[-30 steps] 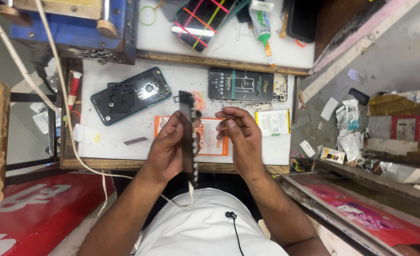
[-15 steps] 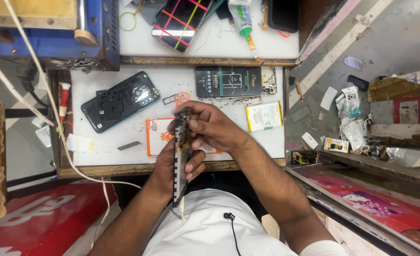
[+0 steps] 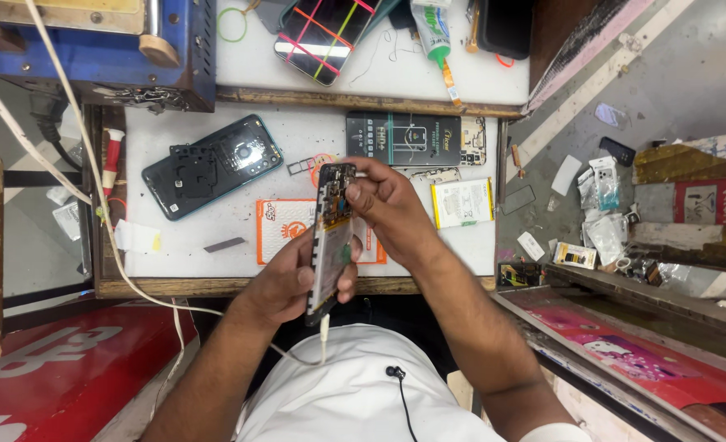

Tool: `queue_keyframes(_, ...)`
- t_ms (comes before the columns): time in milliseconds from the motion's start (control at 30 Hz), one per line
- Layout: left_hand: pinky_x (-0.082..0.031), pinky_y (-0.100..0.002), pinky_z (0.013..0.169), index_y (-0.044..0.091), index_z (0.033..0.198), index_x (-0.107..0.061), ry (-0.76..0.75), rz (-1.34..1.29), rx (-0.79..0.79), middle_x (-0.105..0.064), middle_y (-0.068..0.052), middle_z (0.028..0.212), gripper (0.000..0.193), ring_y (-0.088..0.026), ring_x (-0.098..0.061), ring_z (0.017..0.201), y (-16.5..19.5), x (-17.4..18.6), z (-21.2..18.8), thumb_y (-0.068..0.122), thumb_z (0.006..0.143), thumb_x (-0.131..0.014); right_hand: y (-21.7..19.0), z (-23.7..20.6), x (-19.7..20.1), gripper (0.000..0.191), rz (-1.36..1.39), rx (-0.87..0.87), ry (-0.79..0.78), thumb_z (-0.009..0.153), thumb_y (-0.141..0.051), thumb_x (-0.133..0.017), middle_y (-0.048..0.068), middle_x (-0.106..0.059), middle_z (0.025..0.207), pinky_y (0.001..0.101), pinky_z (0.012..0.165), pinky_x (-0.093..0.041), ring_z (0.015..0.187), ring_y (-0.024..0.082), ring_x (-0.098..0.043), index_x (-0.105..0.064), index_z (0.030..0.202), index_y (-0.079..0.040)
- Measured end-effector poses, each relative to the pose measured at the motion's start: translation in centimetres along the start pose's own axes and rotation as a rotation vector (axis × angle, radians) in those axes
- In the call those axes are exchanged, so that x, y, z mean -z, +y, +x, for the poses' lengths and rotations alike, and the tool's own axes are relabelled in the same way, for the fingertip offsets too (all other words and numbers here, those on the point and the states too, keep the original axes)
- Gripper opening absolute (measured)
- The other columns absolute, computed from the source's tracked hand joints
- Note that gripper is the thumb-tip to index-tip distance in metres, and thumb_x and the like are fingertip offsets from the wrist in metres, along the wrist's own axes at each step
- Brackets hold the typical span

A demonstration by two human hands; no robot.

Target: The person holds a black smartphone, connects a charging cable, and repeatedly presses the power button while the screen shows a charging icon. The person then removes the back cover to expose the internal components and battery.

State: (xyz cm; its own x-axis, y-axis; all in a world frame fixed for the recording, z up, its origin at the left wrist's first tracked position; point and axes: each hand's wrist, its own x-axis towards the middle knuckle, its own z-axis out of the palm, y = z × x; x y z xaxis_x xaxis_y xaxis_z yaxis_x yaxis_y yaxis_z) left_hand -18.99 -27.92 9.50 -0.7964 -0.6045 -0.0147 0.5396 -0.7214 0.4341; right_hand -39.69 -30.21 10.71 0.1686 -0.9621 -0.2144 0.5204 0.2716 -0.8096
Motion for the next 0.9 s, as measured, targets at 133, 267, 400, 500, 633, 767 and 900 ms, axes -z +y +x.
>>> queue_keyframes(133,-0.053,-0.033,0.082,0.004,0.173,-0.017,0.234,0.154,-0.080,-0.050,-0.011,0.125,0.111,-0.017,-0.057,0.099,-0.3,-0.1,0.2,0.021,0.089,-0.088,-0.1,-2.7,-1.5,0.046,-0.476,0.326,0.172,0.106,-0.013,-0.060,0.012,-0.061,0.142,0.0336,0.114,-0.049,0.136,0.018,-0.057,-0.047,0.148,0.003)
queue_keyframes(267,-0.045,-0.029,0.111,0.000,0.164,-0.015,0.371,0.476,-0.195,-0.052,-0.010,0.143,0.107,-0.015,-0.055,0.131,-0.4,-1.1,1.5,0.018,0.084,-0.084,1.0,-4.7,-1.7,0.043,-0.443,0.271,0.144,0.110,-0.015,-0.055,0.017,-0.066,0.139,0.0376,0.118,-0.049,0.131,0.024,-0.062,-0.052,0.147,0.007)
queue_keyframes(400,-0.048,-0.031,0.107,0.000,0.164,-0.017,0.443,0.611,-0.224,-0.055,-0.011,0.136,0.104,-0.016,-0.057,0.125,-0.4,-2.5,2.3,0.016,0.084,-0.083,2.7,-5.1,-0.6,0.044,-0.216,0.229,0.154,0.110,-0.018,-0.053,0.018,-0.063,0.140,0.0374,0.116,-0.050,0.130,0.023,-0.063,-0.051,0.146,0.008)
queue_keyframes(500,-0.050,-0.031,0.107,-0.001,0.161,-0.023,0.444,0.705,-0.250,-0.057,-0.011,0.136,0.099,-0.017,-0.058,0.125,0.0,-3.2,2.6,0.018,0.085,-0.082,3.3,-5.2,0.4,0.045,-0.025,0.173,0.163,0.111,-0.016,-0.056,0.019,-0.063,0.139,0.0344,0.102,-0.051,0.111,0.019,-0.061,-0.053,0.148,0.010)
queue_keyframes(633,-0.051,-0.033,0.108,-0.001,0.158,-0.032,0.481,0.932,-0.216,-0.060,-0.014,0.134,0.094,-0.020,-0.060,0.125,0.8,-3.9,2.5,0.024,0.083,-0.084,3.4,-5.2,1.0,0.040,-0.005,0.136,0.205,0.110,-0.013,-0.058,0.017,-0.065,0.135,0.0306,0.089,-0.051,0.096,0.016,-0.059,-0.058,0.143,0.009)
queue_keyframes(767,-0.048,-0.038,0.110,-0.001,0.159,-0.028,0.514,1.094,-0.207,-0.058,-0.018,0.140,0.101,-0.026,-0.058,0.132,1.3,-4.7,2.6,0.028,0.081,-0.085,3.0,-5.0,1.3,0.027,-0.163,0.311,0.141,0.108,-0.007,-0.060,0.014,-0.063,0.128,0.0311,0.107,-0.052,0.118,0.019,-0.062,-0.066,0.129,0.009)
queue_keyframes(900,-0.048,-0.039,0.109,0.001,0.158,-0.024,0.569,1.193,-0.096,-0.056,-0.020,0.140,0.106,-0.028,-0.058,0.131,1.8,-5.4,2.5,0.029,0.078,-0.087,2.8,-4.8,1.6,0.021,-0.199,0.313,0.173,0.104,0.001,-0.062,0.015,-0.067,0.122,0.0320,0.104,-0.054,0.112,0.020,-0.065,-0.070,0.122,0.008)
